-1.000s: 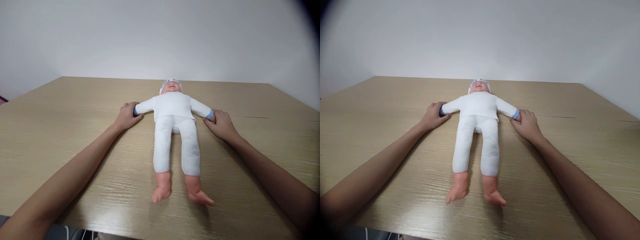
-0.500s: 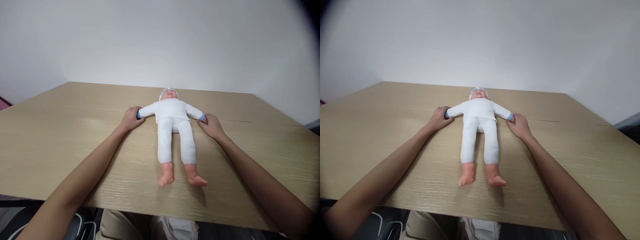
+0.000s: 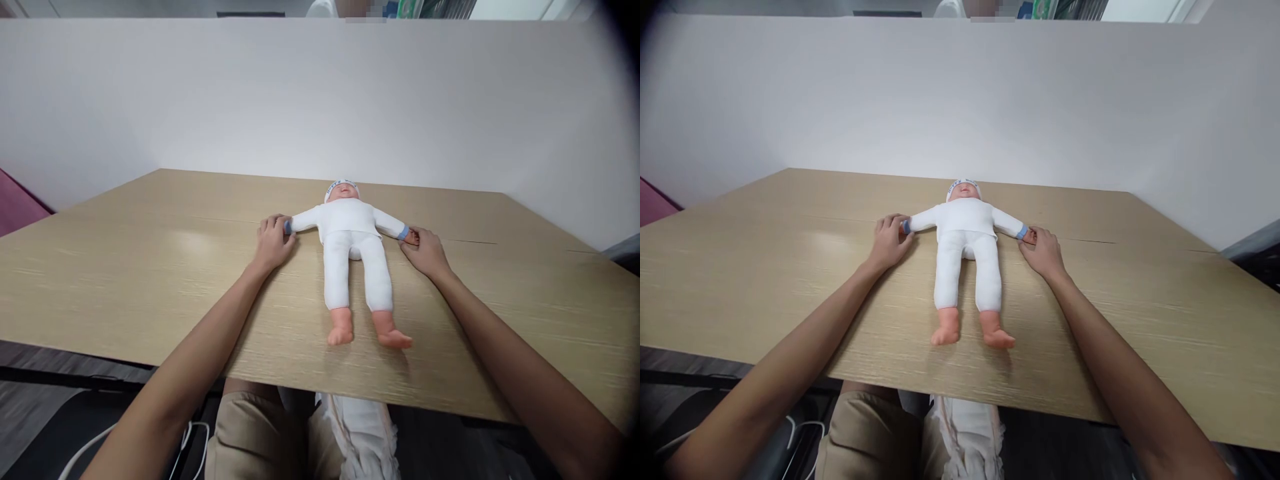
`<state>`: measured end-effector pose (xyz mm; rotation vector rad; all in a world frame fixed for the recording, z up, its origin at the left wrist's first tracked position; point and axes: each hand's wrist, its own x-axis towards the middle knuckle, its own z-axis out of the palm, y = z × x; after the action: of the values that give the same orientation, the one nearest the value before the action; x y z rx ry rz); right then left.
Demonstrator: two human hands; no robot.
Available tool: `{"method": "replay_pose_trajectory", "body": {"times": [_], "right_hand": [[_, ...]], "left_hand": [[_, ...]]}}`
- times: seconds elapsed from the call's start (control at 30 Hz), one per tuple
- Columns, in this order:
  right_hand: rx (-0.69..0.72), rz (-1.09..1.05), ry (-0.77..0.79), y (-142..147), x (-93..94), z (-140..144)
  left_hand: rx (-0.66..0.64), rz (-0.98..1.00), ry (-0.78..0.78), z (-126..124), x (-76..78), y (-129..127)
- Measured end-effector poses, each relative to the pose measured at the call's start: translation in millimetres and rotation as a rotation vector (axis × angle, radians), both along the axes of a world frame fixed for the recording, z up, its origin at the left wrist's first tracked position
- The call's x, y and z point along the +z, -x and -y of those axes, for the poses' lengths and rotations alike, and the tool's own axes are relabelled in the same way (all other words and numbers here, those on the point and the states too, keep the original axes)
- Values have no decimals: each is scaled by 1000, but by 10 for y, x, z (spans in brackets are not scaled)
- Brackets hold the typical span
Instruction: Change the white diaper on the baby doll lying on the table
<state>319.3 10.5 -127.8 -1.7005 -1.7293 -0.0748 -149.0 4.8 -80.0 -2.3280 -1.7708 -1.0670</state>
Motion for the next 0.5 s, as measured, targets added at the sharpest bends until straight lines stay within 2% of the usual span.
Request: {"method": "replay_pose_trajectory", "body": {"times": [0.1, 0.17, 0.23, 0.3, 0.33, 0.37, 0.4, 0.43, 0.47, 0.5], "right_hand": [[-5, -19, -61, 52, 51, 64], [-8, -33, -120, 138, 97, 152], [-18, -51, -185, 292, 169, 313], [-19, -87, -252, 506, 287, 599], [-5, -112, -287, 622, 362, 802], [62, -185, -321, 732, 438, 1050], [130, -237, -345, 828, 507, 1342], [171, -259, -374, 902, 556, 1671], [207, -233, -423, 947, 571, 2028], [259, -166, -477, 964, 544, 2399]], "left_hand": [[-34, 51, -41, 199, 81, -216], [-116, 138, -87, 431, 222, -406], [-208, 262, -153, 801, 414, -605], [-295, 363, -227, 1321, 577, -765], [-355, 380, -252, 1621, 610, -813], [-420, 376, -278, 1934, 590, -835], [-548, 323, -332, 2243, 510, -831], [-696, 255, -392, 2535, 365, -802], [-758, 191, -399, 2799, 162, -755], [-744, 105, -292, 3025, -87, -697]]}}
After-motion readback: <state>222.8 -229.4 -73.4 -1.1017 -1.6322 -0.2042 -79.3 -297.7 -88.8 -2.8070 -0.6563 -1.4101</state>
